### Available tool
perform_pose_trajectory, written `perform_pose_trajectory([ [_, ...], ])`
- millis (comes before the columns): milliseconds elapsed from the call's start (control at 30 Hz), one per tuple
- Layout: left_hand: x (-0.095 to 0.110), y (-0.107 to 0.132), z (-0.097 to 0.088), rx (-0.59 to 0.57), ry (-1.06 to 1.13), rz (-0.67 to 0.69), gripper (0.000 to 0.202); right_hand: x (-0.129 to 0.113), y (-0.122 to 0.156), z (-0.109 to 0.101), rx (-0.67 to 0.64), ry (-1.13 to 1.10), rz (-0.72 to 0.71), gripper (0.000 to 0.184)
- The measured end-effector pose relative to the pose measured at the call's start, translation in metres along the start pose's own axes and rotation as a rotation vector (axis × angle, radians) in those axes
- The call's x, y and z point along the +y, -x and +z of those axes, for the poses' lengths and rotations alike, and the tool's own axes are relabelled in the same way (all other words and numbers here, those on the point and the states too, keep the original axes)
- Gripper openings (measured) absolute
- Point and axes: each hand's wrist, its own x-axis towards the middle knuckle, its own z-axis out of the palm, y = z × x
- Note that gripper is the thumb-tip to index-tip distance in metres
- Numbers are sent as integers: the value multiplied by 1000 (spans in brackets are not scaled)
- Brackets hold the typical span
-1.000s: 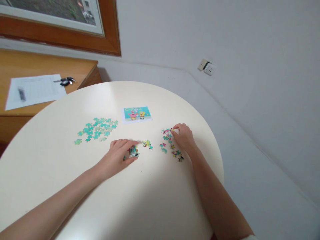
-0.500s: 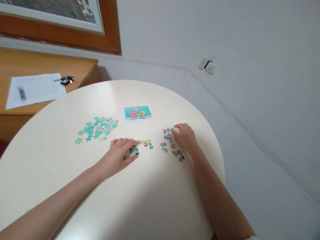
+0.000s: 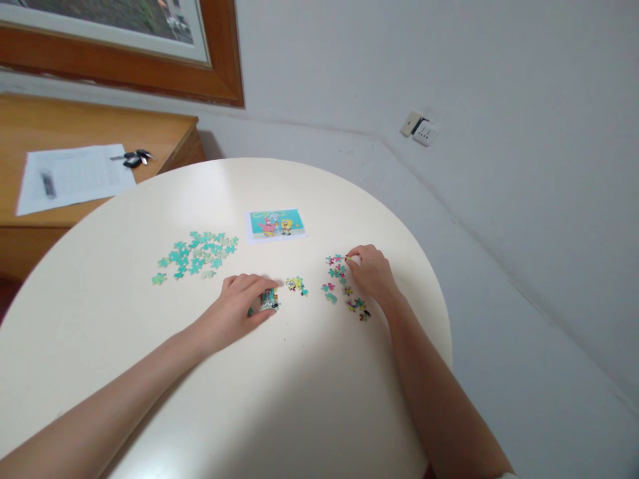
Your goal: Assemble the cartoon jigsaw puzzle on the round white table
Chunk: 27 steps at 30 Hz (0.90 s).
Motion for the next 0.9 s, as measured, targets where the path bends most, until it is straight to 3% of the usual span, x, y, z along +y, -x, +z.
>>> perform_pose_trajectory([
  [900,4,0,-3,-15,17,-7,36,6,-3,6,11,-186,-20,12],
])
